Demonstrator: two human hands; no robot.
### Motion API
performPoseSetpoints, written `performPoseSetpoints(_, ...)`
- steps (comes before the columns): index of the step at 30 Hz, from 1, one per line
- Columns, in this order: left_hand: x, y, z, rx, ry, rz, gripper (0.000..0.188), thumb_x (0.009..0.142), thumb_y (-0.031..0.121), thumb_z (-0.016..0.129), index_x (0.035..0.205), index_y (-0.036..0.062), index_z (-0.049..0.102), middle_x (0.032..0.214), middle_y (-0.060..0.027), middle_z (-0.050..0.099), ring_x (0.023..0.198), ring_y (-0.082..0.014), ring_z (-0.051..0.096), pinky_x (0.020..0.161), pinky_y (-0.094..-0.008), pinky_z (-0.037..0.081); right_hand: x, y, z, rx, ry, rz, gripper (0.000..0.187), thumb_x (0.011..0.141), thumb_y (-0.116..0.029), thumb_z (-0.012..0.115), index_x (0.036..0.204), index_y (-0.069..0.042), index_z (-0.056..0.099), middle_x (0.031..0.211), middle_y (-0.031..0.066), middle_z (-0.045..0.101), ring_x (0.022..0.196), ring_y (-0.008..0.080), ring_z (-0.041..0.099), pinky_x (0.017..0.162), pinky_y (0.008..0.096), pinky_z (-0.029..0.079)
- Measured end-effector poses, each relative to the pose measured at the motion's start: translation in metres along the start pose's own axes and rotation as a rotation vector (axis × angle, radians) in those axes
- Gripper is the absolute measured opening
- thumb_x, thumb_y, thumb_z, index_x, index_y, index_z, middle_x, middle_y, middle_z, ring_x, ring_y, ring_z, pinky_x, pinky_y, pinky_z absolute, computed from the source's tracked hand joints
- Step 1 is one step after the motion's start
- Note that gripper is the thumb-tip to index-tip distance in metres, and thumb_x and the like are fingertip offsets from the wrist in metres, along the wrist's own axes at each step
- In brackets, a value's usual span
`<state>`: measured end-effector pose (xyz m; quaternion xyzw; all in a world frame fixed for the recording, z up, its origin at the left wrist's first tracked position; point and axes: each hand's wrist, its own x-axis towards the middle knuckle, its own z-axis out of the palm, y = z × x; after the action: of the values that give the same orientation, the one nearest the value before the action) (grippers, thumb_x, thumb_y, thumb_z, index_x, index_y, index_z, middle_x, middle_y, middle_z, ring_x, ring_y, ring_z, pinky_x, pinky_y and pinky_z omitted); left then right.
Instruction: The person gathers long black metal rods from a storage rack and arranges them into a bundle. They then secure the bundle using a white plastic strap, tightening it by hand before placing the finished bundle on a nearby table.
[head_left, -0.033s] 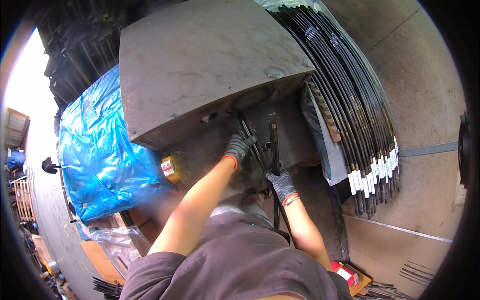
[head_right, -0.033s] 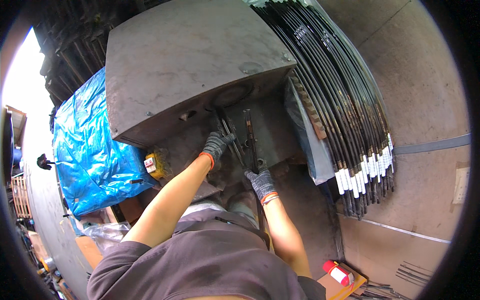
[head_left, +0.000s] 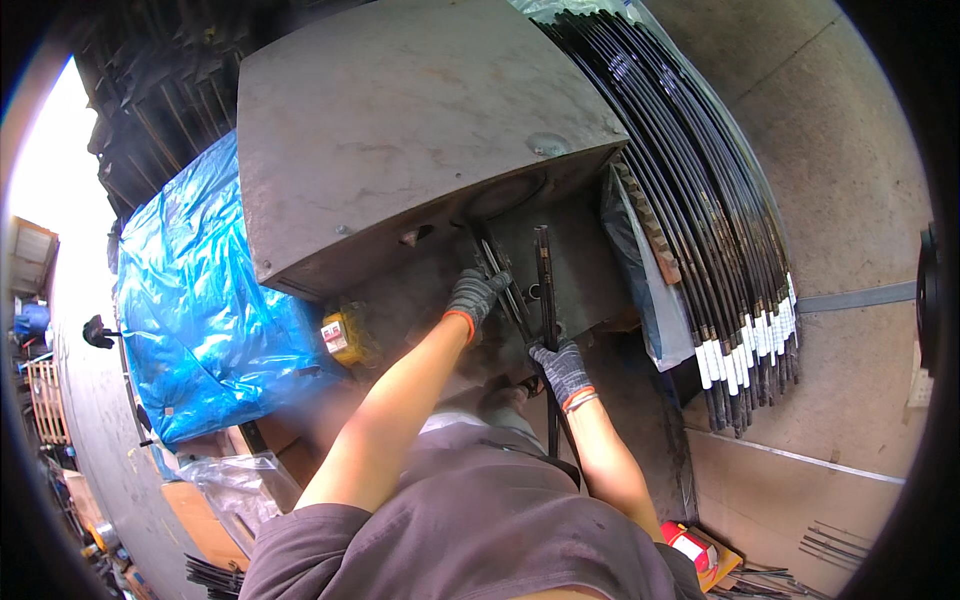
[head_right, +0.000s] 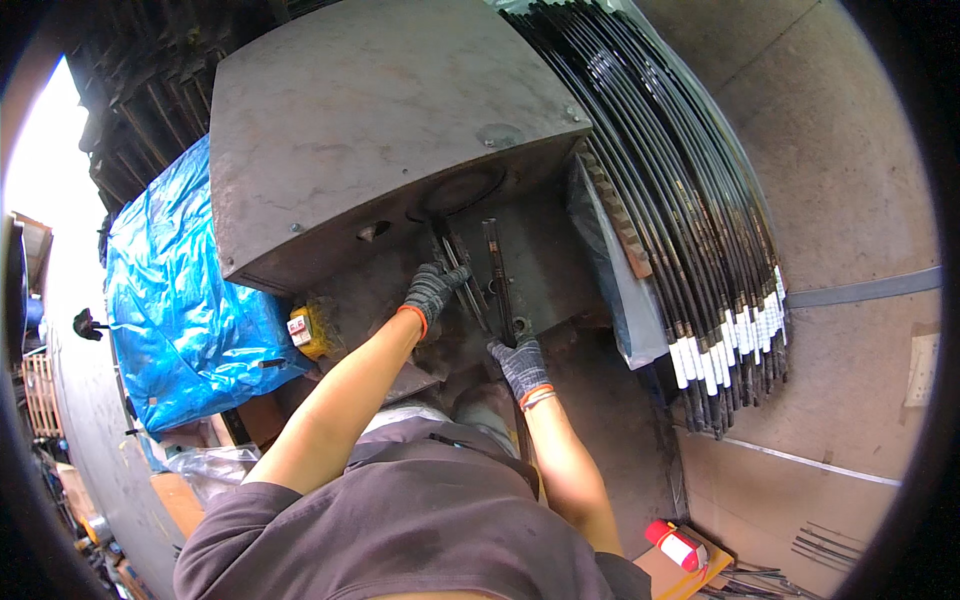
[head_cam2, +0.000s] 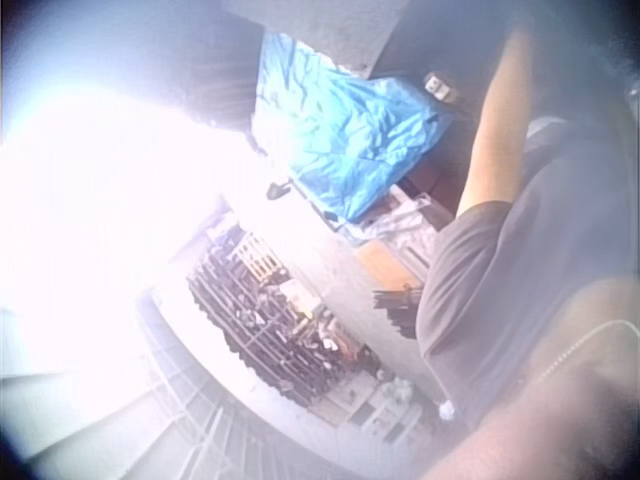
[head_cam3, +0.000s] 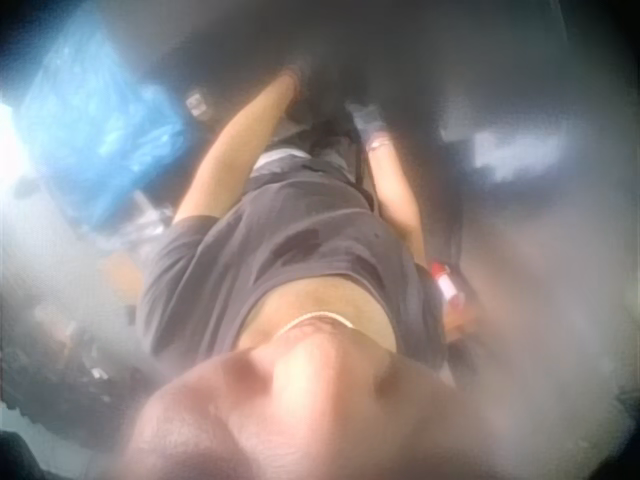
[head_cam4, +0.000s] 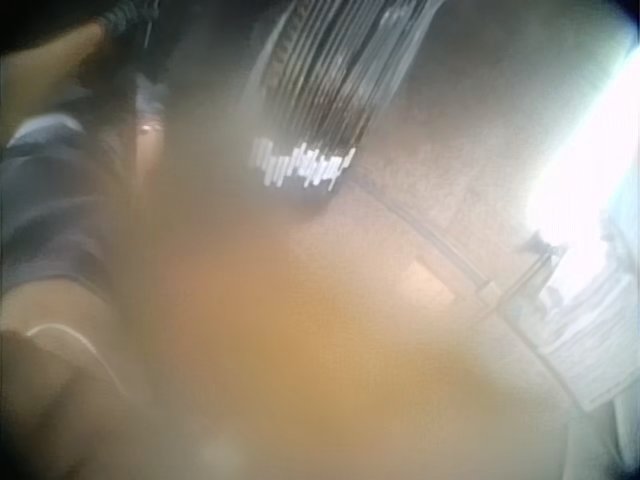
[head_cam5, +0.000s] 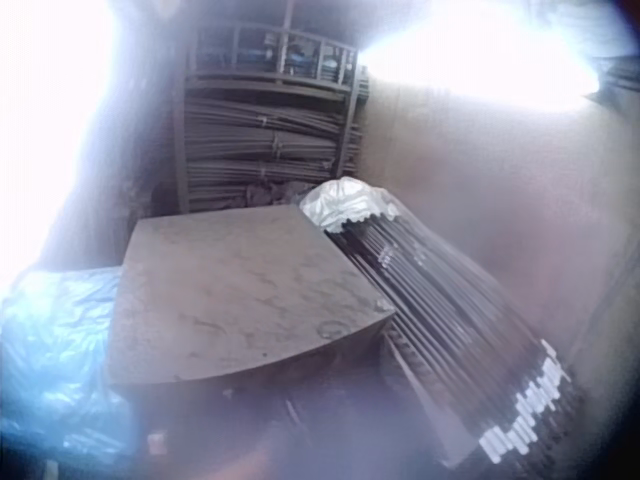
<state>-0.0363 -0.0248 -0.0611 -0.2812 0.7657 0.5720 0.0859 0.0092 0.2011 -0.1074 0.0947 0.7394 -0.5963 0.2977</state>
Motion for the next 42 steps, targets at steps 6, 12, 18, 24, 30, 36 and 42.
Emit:
performPoseSetpoints(6, 0.009, -0.014, -0.005, -0.02, -0.027, -0.03, 0.048, 0.076, 0.042, 0.069, 0.092, -0.003, 0.066, 0.083, -0.021, 0.066, 0.08, -0.0332, 0.064, 0.072, -0.04, 0.049, -0.007, -0.019, 0.013, 0.137, 0.016, -0.09, 0.007, 0.08, -0.004, 0.066, 0.085, -0.004, 0.062, 0.07, 0.0003, 0.059, 0.059, 0.011, 0.054, 0.054, 0.0248, 0.045)
performPoseSetpoints(12, 0.029, -0.049, 0.005, -0.095, 0.063, 0.054, 0.048, 0.074, 0.043, 0.071, 0.083, -0.0044, 0.065, 0.076, -0.0207, 0.065, 0.076, -0.033, 0.064, 0.07, -0.0407, 0.049, -0.006, -0.03, 0.024, 0.098, 0.038, -0.056, 0.007, 0.08, -0.004, 0.065, 0.085, -0.005, 0.06, 0.068, 0.0012, 0.059, 0.06, 0.0106, 0.055, 0.053, 0.0254, 0.045)
performPoseSetpoints(18, 0.023, -0.034, 0.002, -0.074, 0.02, -0.007, 0.049, 0.074, 0.043, 0.072, 0.086, -0.0044, 0.064, 0.079, -0.0211, 0.065, 0.076, -0.0323, 0.063, 0.069, -0.0404, 0.048, -0.006, -0.035, 0.015, -0.042, -0.028, -0.025, 0.033, 0.073, -0.001, 0.071, 0.101, -0.002, 0.054, 0.092, 0.008, 0.062, 0.078, 0.0165, 0.056, 0.074, 0.0294, 0.047)
performPoseSetpoints(24, 0.019, -0.026, 0.007, -0.128, 0.01, 0.009, 0.046, 0.076, 0.039, 0.071, 0.089, -0.0038, 0.065, 0.082, -0.0203, 0.065, 0.077, -0.0305, 0.063, 0.07, -0.0403, 0.048, -0.004, -0.03, 0.022, 0.102, 0.105, -0.069, 0.01, 0.078, -0.007, 0.069, 0.08, -0.004, 0.059, 0.069, 0.0005, 0.059, 0.06, 0.0098, 0.052, 0.054, 0.0247, 0.044)
performPoseSetpoints(30, 0.011, -0.022, -0.003, -0.186, 0.014, -0.021, 0.043, 0.077, 0.037, 0.07, 0.093, -0.003, 0.065, 0.084, -0.0202, 0.066, 0.079, -0.03, 0.063, 0.071, -0.04, 0.047, -0.01, -0.044, 0.022, -0.076, 0.057, -0.072, 0.011, 0.077, -0.009, 0.07, 0.083, -0.004, 0.061, 0.069, 0.0004, 0.059, 0.061, 0.0102, 0.053, 0.055, 0.0248, 0.044)
performPoseSetpoints(36, 0.001, 0.001, -0.008, -0.088, 0.059, -0.029, 0.048, 0.073, 0.041, 0.073, 0.091, -0.0033, 0.067, 0.083, -0.0182, 0.068, 0.078, -0.0278, 0.063, 0.072, -0.0374, 0.048, -0.001, -0.031, 0.021, -0.009, 0.096, -0.075, 0.013, 0.079, -0.012, 0.068, 0.085, -0.003, 0.062, 0.072, 0.001, 0.06, 0.064, 0.01, 0.053, 0.058, 0.0257, 0.044)
performPoseSetpoints(42, 0.007, -0.008, -0.003, -0.092, 0.035, -0.017, 0.048, 0.077, 0.039, 0.07, 0.096, -0.0042, 0.064, 0.089, -0.0216, 0.066, 0.082, -0.0317, 0.063, 0.072, -0.0403, 0.048, -0.008, -0.047, 0.024, -0.135, 0.158, -0.106, 0.015, 0.078, -0.011, 0.069, 0.088, -0.002, 0.062, 0.075, 0.002, 0.061, 0.067, 0.0117, 0.054, 0.061, 0.0275, 0.045)
